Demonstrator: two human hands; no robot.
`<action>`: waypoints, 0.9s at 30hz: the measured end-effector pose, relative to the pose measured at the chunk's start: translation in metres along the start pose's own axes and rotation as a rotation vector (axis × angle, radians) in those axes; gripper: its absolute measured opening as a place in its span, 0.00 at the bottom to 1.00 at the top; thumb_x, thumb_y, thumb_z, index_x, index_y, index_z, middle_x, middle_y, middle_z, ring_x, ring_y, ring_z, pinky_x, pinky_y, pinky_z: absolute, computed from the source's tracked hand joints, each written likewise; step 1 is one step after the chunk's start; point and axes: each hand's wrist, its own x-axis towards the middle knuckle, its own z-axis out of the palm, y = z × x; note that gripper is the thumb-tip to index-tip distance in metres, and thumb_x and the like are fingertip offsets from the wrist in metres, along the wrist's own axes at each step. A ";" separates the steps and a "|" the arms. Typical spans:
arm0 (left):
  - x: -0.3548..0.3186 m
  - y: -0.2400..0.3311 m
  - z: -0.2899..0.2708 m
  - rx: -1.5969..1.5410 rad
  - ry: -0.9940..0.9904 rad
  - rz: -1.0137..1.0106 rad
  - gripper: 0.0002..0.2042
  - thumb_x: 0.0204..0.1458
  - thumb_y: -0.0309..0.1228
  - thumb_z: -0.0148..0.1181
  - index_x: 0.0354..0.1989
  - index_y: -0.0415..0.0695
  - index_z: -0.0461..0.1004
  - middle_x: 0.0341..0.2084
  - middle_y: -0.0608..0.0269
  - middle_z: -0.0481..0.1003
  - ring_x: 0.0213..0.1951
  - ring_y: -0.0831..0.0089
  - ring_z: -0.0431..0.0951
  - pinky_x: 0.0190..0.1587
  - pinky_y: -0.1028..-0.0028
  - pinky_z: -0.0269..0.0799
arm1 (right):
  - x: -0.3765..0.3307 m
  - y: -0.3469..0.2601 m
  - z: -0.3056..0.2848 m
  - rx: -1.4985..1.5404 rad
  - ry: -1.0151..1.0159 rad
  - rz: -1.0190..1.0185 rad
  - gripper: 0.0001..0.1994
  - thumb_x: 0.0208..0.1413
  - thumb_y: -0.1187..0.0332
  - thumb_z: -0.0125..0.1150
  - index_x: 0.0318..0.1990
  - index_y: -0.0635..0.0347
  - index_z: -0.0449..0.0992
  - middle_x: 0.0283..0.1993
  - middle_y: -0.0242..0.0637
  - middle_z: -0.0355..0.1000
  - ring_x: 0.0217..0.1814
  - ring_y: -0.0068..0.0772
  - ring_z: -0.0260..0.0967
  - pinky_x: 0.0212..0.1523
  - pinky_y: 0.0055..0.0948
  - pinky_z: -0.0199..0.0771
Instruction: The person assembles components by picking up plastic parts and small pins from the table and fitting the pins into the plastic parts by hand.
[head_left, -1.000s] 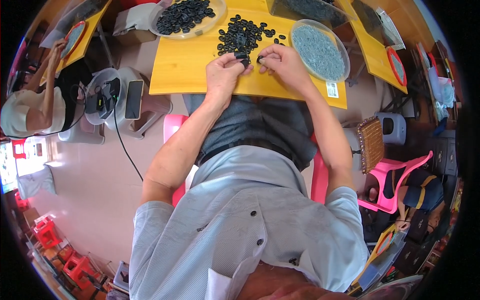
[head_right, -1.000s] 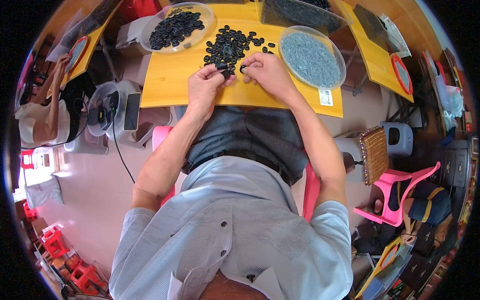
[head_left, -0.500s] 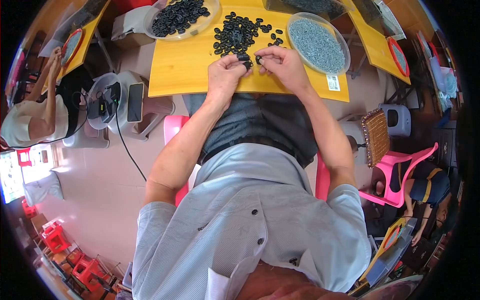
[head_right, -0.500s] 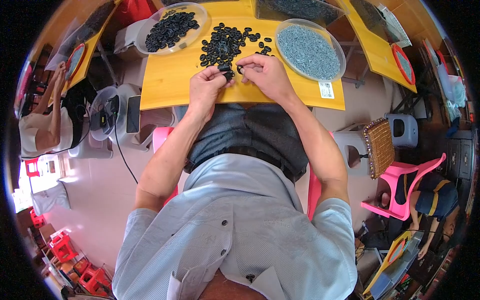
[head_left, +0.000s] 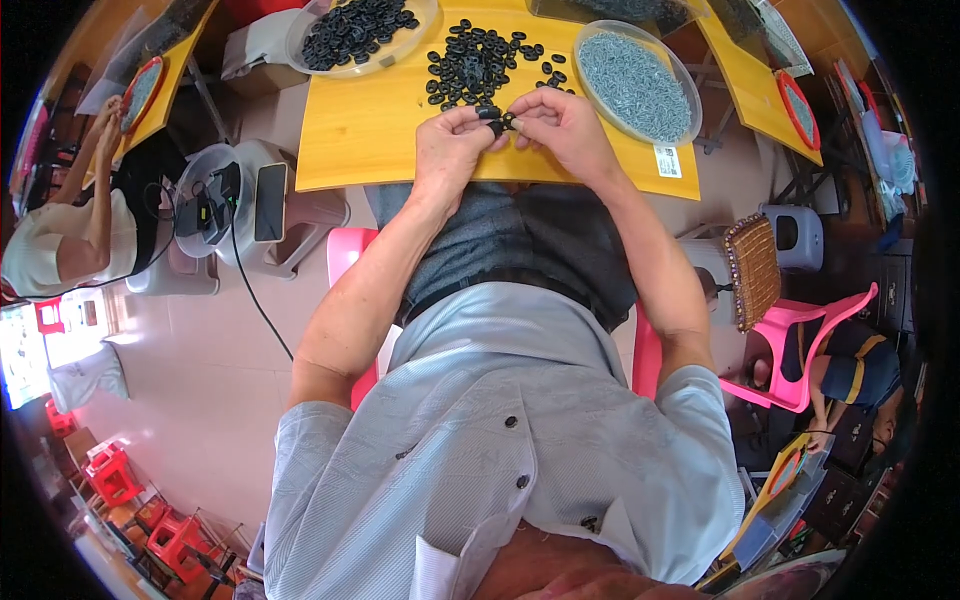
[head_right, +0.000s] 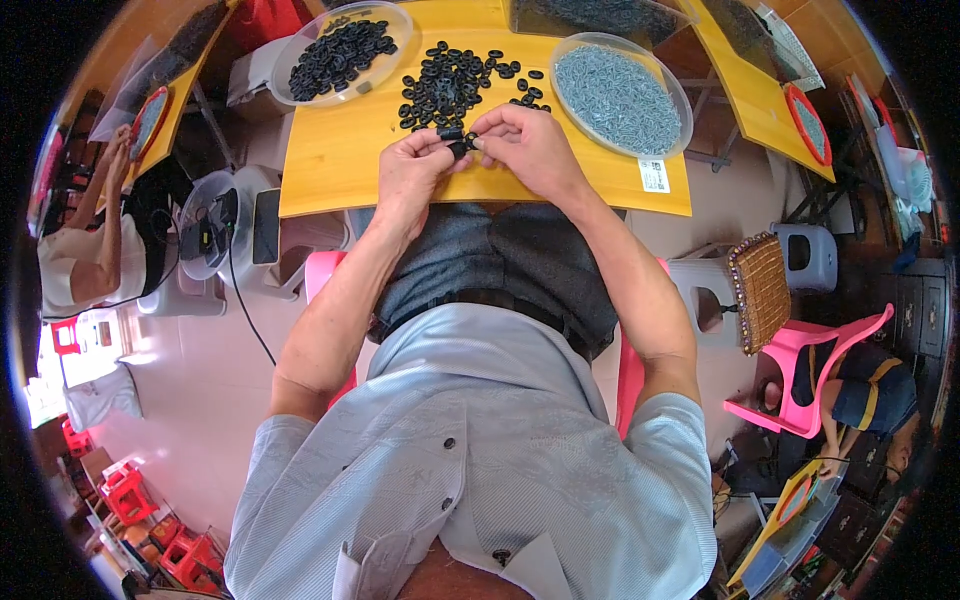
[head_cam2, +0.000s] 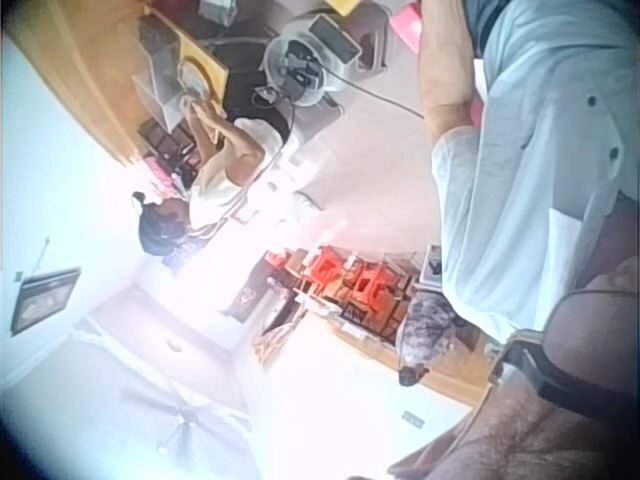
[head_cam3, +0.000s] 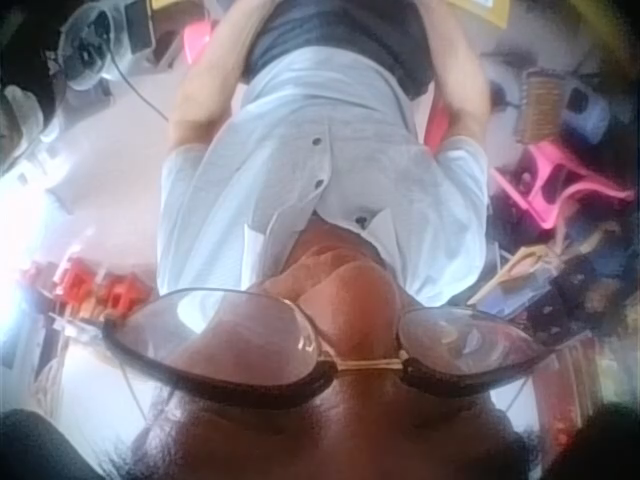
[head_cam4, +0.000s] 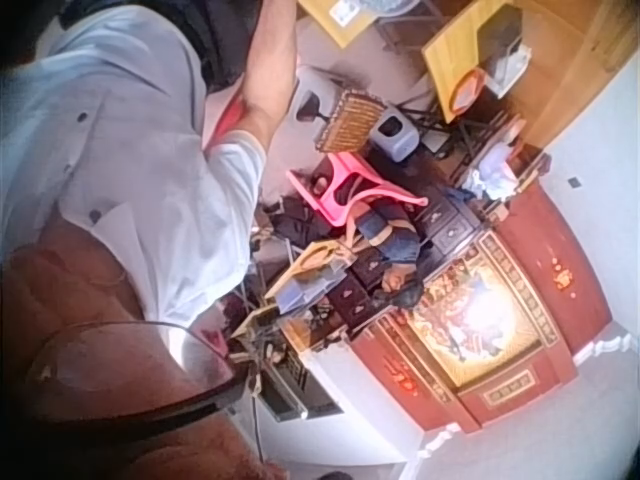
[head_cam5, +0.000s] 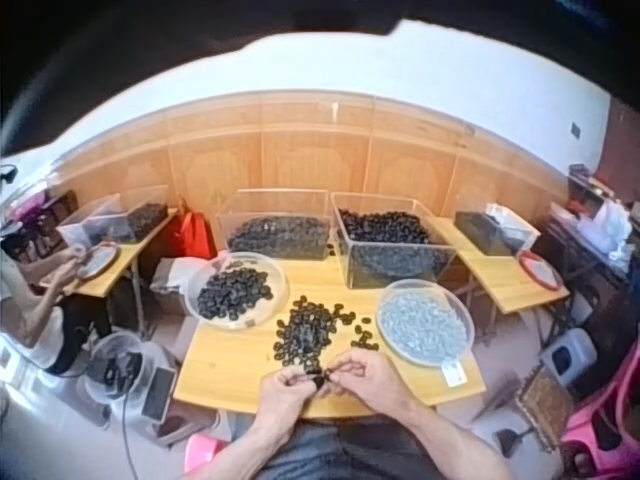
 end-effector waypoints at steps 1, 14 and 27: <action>0.000 0.000 0.000 -0.020 -0.007 -0.002 0.08 0.51 0.14 0.54 0.38 0.31 0.76 0.34 0.56 0.80 0.34 0.72 0.81 0.42 0.79 0.78 | -0.001 -0.001 -0.001 0.000 -0.001 0.001 0.08 0.56 0.76 0.60 0.42 0.69 0.77 0.32 0.34 0.77 0.31 0.19 0.75 0.33 0.19 0.74; 0.001 0.000 -0.002 -0.055 0.007 -0.026 0.10 0.48 0.14 0.55 0.39 0.29 0.76 0.35 0.53 0.80 0.36 0.73 0.82 0.41 0.79 0.78 | -0.003 -0.004 0.005 0.031 0.043 -0.002 0.07 0.56 0.76 0.61 0.41 0.69 0.78 0.31 0.34 0.78 0.30 0.18 0.75 0.31 0.17 0.73; -0.002 -0.003 0.002 -0.109 -0.008 0.013 0.09 0.49 0.15 0.56 0.39 0.30 0.75 0.33 0.53 0.80 0.35 0.72 0.82 0.41 0.79 0.77 | -0.003 -0.012 0.004 0.017 0.034 -0.045 0.07 0.55 0.76 0.61 0.41 0.68 0.77 0.29 0.32 0.76 0.29 0.18 0.73 0.31 0.18 0.72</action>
